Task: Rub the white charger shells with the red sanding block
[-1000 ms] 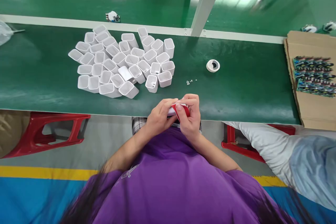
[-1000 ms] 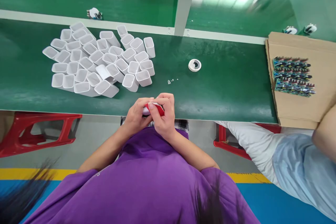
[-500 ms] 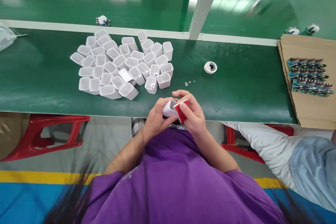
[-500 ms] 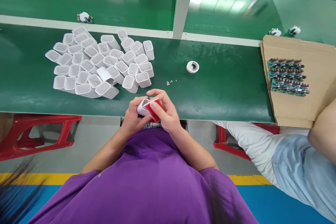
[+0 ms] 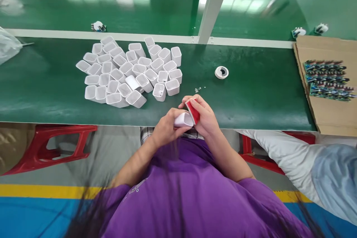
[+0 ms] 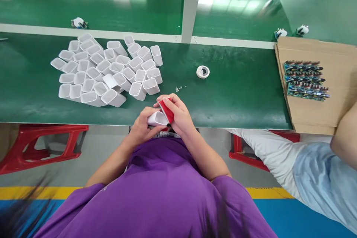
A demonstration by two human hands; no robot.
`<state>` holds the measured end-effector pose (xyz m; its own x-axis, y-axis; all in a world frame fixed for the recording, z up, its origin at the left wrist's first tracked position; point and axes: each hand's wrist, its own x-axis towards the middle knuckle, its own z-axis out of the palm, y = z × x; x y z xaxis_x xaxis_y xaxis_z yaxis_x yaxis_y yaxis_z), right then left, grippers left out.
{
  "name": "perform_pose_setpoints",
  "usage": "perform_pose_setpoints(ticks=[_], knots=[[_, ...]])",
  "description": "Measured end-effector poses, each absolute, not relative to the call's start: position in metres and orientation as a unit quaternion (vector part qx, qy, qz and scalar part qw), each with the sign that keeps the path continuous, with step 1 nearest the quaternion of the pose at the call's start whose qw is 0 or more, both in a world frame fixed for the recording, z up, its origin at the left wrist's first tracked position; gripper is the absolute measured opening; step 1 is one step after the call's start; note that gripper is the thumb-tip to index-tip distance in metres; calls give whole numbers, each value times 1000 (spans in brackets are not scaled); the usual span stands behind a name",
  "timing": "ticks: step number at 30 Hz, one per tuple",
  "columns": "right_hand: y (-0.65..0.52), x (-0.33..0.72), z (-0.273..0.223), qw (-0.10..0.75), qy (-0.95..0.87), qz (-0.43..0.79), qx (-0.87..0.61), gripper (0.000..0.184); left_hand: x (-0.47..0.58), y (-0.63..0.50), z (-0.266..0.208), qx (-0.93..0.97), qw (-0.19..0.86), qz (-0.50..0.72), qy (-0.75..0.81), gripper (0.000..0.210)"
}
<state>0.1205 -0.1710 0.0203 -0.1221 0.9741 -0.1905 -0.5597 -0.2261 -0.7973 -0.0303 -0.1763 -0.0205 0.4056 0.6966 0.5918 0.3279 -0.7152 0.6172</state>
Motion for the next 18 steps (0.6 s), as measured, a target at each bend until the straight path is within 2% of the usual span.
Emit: perform_pose_setpoints(ticks=[3,7,10,13,18], knots=[[-177,124,21,535,-372,683,-331,30,-28,-176,-21,801,209,458,325,43],[-173,114,18,582,-374,610,-387,25,-27,-177,-22,827,181,447,291,41],[-166,112,14,573,-312,664,-365,30,-28,-177,-20,815,198,456,298,38],[-167,116,14,545,-322,710,-309,33,-30,-176,-20,790,214,470,329,44],[-174,114,15,594,-367,607,-380,21,-25,-176,-24,823,148,452,309,42]])
